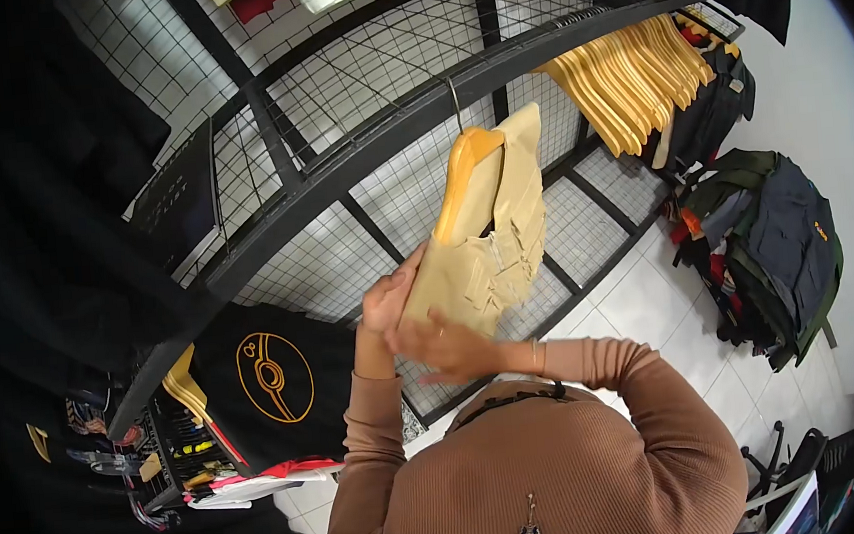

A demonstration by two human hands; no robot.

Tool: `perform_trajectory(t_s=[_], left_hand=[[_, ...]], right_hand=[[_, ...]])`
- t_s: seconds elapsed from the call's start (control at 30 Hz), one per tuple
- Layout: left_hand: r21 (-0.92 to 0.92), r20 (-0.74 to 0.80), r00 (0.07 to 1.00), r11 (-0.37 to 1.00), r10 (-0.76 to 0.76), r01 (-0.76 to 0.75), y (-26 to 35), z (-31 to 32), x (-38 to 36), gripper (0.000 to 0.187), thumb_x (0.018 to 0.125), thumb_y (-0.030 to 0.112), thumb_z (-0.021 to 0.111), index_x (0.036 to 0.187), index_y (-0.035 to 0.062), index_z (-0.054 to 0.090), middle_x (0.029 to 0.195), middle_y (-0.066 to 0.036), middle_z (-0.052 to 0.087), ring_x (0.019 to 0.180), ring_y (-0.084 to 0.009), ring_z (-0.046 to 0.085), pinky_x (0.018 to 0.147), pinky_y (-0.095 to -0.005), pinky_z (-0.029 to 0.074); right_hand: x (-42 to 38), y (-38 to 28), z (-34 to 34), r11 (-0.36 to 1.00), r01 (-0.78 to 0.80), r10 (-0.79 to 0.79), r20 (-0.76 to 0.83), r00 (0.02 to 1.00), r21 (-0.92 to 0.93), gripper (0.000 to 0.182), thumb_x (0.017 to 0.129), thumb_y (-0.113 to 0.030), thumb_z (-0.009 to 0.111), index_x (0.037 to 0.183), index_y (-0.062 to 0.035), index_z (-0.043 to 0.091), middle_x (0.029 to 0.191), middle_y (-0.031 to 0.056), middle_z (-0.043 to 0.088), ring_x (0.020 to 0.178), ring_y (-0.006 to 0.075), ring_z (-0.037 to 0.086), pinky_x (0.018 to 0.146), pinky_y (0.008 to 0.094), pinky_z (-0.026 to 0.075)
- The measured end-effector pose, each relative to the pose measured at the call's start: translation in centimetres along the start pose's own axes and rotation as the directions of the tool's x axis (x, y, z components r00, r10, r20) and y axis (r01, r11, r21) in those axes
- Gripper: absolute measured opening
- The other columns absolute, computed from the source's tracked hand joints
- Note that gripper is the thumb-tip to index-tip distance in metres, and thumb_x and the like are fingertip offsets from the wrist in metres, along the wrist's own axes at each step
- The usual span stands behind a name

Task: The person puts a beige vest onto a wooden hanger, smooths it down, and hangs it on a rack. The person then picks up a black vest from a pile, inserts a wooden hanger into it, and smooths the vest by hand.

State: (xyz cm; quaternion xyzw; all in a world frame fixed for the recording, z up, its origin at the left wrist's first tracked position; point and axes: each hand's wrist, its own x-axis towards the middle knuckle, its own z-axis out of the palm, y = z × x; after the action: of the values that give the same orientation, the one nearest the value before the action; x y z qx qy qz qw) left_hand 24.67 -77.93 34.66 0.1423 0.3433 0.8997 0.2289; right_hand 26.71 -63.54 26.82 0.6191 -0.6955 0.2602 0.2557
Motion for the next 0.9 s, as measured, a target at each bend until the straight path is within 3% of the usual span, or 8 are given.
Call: perform_trajectory(t_s=[0.07,0.17,0.3,0.4,0.5,0.63,0.7,0.9], left_hand=[[0.145,-0.023,1.000,0.989,0.009,-0.006,-0.1,0.2,0.5,0.083,0.077,0.028,0.051,0.143,-0.0041,0.014,0.147,-0.016,0.025,0.136,-0.0247,0.023,0.112,-0.0323,0.016],[0.405,-0.077,0.997,0.914,0.014,0.018,-0.2,0.4,0.6,0.083,0.078,0.029,0.052,0.144,-0.0040,0.013,0.147,-0.016,0.024,0.136,-0.0253,0.023,0.112,-0.0327,0.016],[0.434,-0.194,0.981,0.895,-0.015,0.099,-0.8,1.0,0.7,0.084,0.078,0.024,0.055,0.144,-0.0041,0.011,0.148,-0.016,0.023,0.136,-0.0255,0.023,0.112,-0.0331,0.016],[0.132,0.056,0.996,0.989,0.063,-0.070,-0.7,-1.4,1.5,0.087,0.073,0.022,0.061,0.143,-0.0033,0.016,0.145,-0.015,0.029,0.134,-0.0236,0.028,0.110,-0.0334,0.022],[0.301,0.011,0.999,0.952,0.053,-0.054,-0.4,-0.5,1.6,0.082,0.075,0.012,0.057,0.144,-0.0022,0.015,0.147,-0.015,0.026,0.134,-0.0235,0.027,0.111,-0.0334,0.019],[0.561,-0.095,0.995,0.827,0.041,0.020,-0.4,1.7,1.9,0.079,0.075,0.000,0.055,0.144,-0.0002,0.016,0.147,-0.015,0.026,0.134,-0.0229,0.029,0.110,-0.0330,0.021],[0.637,-0.130,0.991,0.769,0.039,0.054,-0.7,1.9,1.9,0.080,0.074,-0.004,0.055,0.144,0.0005,0.017,0.147,-0.015,0.026,0.133,-0.0225,0.030,0.110,-0.0328,0.022],[0.806,-0.228,0.972,0.571,0.060,0.154,0.6,0.0,-0.3,0.081,0.073,-0.006,0.058,0.144,0.0009,0.019,0.145,-0.014,0.030,0.132,-0.0232,0.033,0.107,-0.0339,0.026]], right_hand=[[0.0,0.0,-0.3,0.987,0.092,-0.102,0.075,0.992,0.129,0.066,0.088,-0.045,0.050,0.137,-0.0032,0.035,0.141,0.0146,0.036,0.132,0.0275,0.033,0.099,0.0588,0.028],[-1.0,1.0,-1.3,0.915,0.015,0.070,-0.194,0.978,0.403,0.066,0.089,-0.046,0.048,0.137,-0.0032,0.034,0.143,0.0168,0.032,0.132,0.0325,0.031,0.100,0.0577,0.027],[-0.6,2.6,-2.4,0.921,-0.311,0.372,-0.292,0.881,0.234,0.066,0.089,-0.048,0.047,0.139,-0.0074,0.032,0.144,0.0181,0.028,0.132,0.0363,0.030,0.104,0.0549,0.024],[-2.9,1.7,2.1,0.937,-0.214,0.203,0.069,0.977,0.275,0.068,0.090,-0.047,0.046,0.141,-0.0073,0.028,0.146,0.0183,0.026,0.133,0.0344,0.028,0.108,0.0515,0.019],[-2.5,0.8,-0.7,0.915,0.026,-0.145,0.267,0.953,0.403,0.071,0.090,-0.046,0.045,0.141,0.0001,0.025,0.147,0.0201,0.023,0.135,0.0333,0.026,0.108,0.0515,0.018],[-2.5,1.2,-2.5,0.968,0.160,-0.128,-0.168,0.977,0.193,0.069,0.091,-0.045,0.044,0.142,-0.0009,0.026,0.147,0.0184,0.024,0.136,0.0310,0.025,0.108,0.0517,0.018],[-2.2,2.5,-3.2,0.966,-0.140,0.209,-0.333,0.919,0.218,0.064,0.091,-0.042,0.045,0.141,-0.0055,0.030,0.145,0.0175,0.029,0.136,0.0306,0.025,0.108,0.0517,0.017],[-2.4,5.0,-3.5,0.924,-0.133,0.188,-0.121,0.975,0.358,0.063,0.092,-0.039,0.045,0.142,-0.0044,0.028,0.146,0.0198,0.026,0.137,0.0330,0.022,0.109,0.0514,0.014]])
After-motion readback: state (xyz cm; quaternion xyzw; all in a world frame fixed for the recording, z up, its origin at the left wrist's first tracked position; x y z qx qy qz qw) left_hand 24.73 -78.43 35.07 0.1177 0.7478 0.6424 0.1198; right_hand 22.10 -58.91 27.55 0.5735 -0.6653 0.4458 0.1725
